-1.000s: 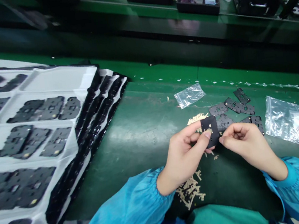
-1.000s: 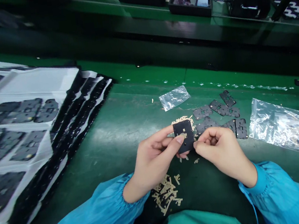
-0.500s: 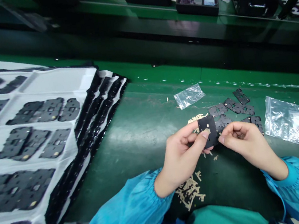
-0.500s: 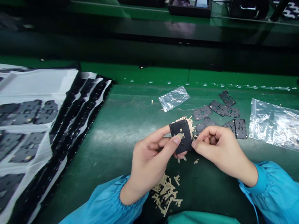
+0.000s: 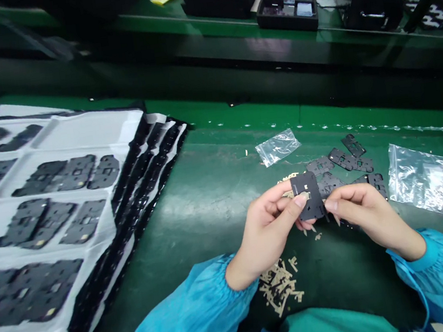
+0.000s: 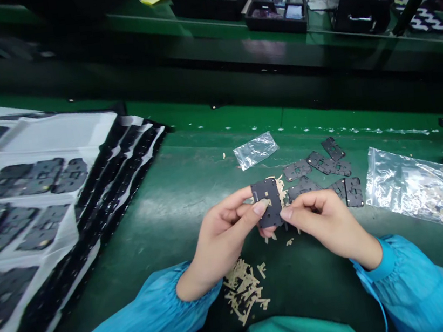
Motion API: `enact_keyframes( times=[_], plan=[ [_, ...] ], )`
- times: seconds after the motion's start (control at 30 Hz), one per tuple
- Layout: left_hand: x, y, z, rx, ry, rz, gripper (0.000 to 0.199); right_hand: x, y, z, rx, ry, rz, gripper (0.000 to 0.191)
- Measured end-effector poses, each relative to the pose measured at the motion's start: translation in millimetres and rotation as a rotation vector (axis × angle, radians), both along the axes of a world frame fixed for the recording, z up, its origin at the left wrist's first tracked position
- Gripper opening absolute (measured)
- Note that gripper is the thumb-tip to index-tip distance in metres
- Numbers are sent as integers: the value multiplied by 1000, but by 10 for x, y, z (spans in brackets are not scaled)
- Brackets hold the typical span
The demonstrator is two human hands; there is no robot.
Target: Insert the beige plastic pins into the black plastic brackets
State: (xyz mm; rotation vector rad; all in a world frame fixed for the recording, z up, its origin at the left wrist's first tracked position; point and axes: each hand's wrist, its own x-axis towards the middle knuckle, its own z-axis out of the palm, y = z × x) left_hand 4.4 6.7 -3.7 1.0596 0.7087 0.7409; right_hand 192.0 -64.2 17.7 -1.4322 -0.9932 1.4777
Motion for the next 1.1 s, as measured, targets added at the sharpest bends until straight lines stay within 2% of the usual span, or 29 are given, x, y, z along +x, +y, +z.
enact_keyframes(
  times=[0.07,0.17,0.37,0.43,0.57,0.67,0.9,1.1],
  plan=[
    [3,-3,-5,-3,3,2,32,-28,1,7,-8,-11,-21,32],
    [-3,-2,-8,-56,-33,-23,37,-41,19,-14,-16,12,-35,36],
    [22,-4,-10,-387,-149,-166,38,-55,35,-177,-67,298,79,48],
    [48,-14,-5,-495,-181,-153,35,-96,9,-208,62,173,40,45],
    [84,-36,8,-599,-186,-64,34,-159,-49,-182,512,-362,-103,23],
    [94,-58,11,-621,-162,-36,33,-148,-62,-153,712,-588,-86,15],
    [130,-108,-17,-711,-168,30,40,-78,-51,-206,866,-952,16,18],
    [129,-97,-24,-660,-144,-12,39,-54,-34,-231,868,-906,7,13]
  ],
)
